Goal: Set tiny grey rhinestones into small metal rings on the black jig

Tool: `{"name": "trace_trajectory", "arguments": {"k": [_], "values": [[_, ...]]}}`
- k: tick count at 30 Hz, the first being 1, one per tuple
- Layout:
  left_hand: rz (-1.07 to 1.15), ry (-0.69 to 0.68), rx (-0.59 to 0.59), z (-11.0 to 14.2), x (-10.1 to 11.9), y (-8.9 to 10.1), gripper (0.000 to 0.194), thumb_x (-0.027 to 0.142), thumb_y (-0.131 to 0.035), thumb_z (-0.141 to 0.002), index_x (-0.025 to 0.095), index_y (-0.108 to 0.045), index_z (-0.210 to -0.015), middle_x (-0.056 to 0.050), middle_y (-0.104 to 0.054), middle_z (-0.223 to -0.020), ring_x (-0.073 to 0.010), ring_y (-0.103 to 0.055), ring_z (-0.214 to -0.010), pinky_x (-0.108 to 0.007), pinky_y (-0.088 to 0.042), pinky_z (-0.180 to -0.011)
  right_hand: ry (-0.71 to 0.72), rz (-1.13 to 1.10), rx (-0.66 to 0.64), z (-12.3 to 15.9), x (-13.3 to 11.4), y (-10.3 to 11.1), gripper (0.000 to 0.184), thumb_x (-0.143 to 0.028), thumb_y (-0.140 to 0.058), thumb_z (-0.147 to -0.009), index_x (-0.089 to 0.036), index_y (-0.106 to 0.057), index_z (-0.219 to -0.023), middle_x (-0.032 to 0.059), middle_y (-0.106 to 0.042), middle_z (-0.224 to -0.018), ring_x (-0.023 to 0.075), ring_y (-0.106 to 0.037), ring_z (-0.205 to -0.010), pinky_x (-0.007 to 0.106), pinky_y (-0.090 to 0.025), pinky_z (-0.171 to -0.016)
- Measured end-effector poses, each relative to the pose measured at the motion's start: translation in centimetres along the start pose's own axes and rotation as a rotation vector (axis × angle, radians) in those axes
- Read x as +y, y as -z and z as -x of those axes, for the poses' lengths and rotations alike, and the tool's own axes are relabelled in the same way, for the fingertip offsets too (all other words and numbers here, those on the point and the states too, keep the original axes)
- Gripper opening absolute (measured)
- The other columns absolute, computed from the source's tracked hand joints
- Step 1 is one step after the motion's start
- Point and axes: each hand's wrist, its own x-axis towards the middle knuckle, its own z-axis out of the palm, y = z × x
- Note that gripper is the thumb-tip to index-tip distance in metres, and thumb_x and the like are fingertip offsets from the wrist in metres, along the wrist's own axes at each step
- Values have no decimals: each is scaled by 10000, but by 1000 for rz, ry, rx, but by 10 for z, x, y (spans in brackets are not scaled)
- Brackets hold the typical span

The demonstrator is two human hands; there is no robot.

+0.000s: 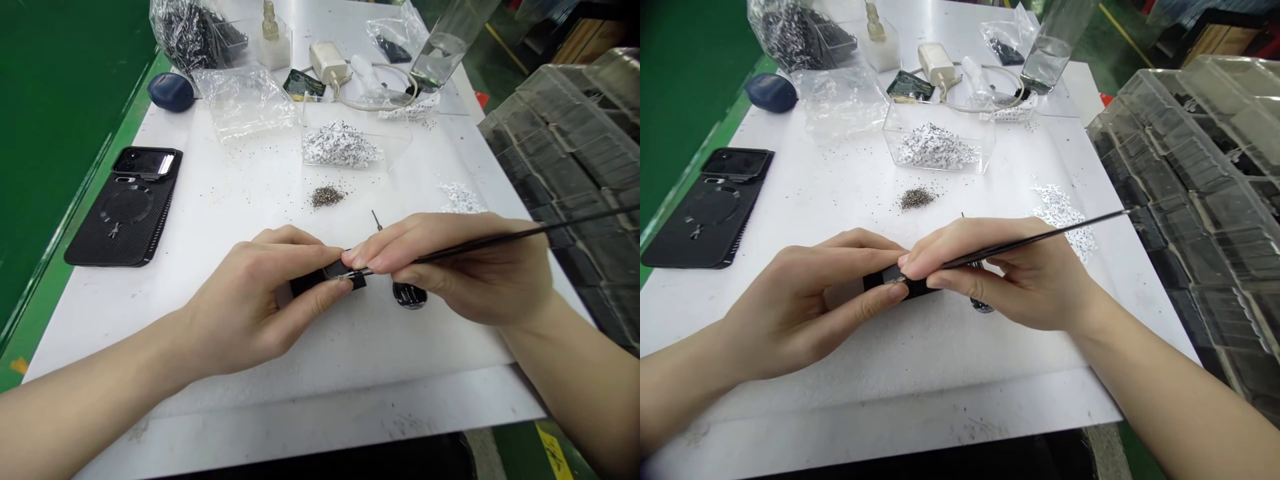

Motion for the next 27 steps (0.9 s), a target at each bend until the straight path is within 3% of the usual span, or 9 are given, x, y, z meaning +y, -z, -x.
{"name": "trace_trajectory", "arguments": {"k": [21,27], "values": [[36,11,-24,-2,2,1,218,276,-653,-1118,243,-863,-1170,-42,-865,-1125,-198,-812,-1017,-282,-656,-894,72,-19,50,-2,8,1,233,-131,-817,-1007,-268,-885,-1182,33,-910,-1066,216,-890,-1024,331,-749,-953],[34,27,-30,-2,2,2,220,282,-656,-1121,264,-864,-1190,-43,-864,-1161,-206,-805,-1063,-290,-658,-930,43,-16,30,0,7,1,236,-129,-807,-1017,-273,-885,-1188,30,-910,-1086,207,-886,-1055,317,-736,-994]]}}
